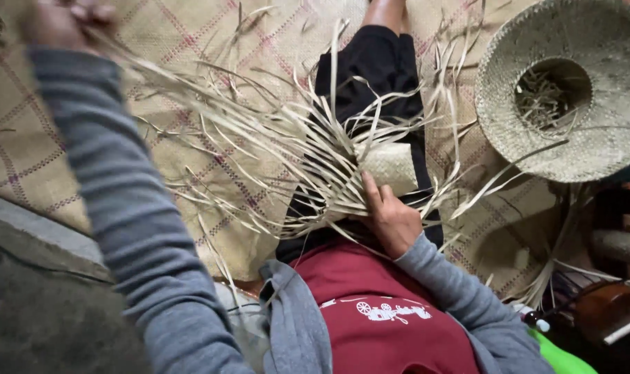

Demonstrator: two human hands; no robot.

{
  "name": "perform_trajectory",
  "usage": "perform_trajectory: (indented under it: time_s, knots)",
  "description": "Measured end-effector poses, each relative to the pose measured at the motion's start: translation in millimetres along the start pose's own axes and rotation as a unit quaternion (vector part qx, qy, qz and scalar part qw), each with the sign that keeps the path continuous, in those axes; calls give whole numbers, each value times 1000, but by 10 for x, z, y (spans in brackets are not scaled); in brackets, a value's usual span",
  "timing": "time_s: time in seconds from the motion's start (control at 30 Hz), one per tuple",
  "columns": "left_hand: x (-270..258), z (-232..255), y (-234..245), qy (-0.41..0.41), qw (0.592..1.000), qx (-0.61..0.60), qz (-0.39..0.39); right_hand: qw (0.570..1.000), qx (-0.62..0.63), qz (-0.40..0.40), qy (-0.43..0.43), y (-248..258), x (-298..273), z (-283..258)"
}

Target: Weaving the brim of a hat using dried plant fibers while sitting on a mat.

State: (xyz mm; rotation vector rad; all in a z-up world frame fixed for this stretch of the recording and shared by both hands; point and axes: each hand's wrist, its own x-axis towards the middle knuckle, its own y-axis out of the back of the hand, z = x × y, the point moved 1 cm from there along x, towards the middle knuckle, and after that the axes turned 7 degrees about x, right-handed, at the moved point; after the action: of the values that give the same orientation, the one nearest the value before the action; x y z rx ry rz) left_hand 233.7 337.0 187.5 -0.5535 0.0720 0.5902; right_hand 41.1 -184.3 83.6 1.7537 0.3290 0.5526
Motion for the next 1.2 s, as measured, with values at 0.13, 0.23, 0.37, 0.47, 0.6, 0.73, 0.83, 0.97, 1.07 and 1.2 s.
perform_trajectory:
  time_s: [0.13, 0.23, 0.37, 0.47, 0.6, 0.73, 0.83, 0.97, 1.07, 1.2]
  knots:
    - [1094, -437, 1711, -78, 837, 534, 92, 1000, -15, -19, 0, -35, 99, 27]
    - [1148, -209, 2107, -106, 498, 860, 27, 999, -36, -19, 7, -117, 130, 72]
    - [-765, -422, 402, 14, 569, 822, 22, 1000, -1, -27, -2, -103, 226, 71]
    - [-1626, -1583, -23, 57, 615, 786, 12, 999, 27, -36, -31, -229, 223, 75]
    - [-2771, -2378, -100, -367, 569, 720, -153, 999, 38, -11, -13, -328, 228, 112]
    - [-3029, -2862, -258, -190, 727, 658, -50, 998, 54, 29, -6, -275, 235, 66]
    - [-2979, -3019, -320, -171, 775, 608, -20, 994, 102, 29, -3, -306, 171, 41]
    - [-2850, -3061, -344, -30, 886, 462, -30, 981, 189, -21, 26, -74, 92, 99]
    - [-2678, -3144, -275, 44, 892, 446, -55, 994, 73, -59, 55, -304, -154, 472]
    - [-2620, -3118, -260, 65, 886, 454, -65, 987, 78, -127, 58, -393, -408, 742]
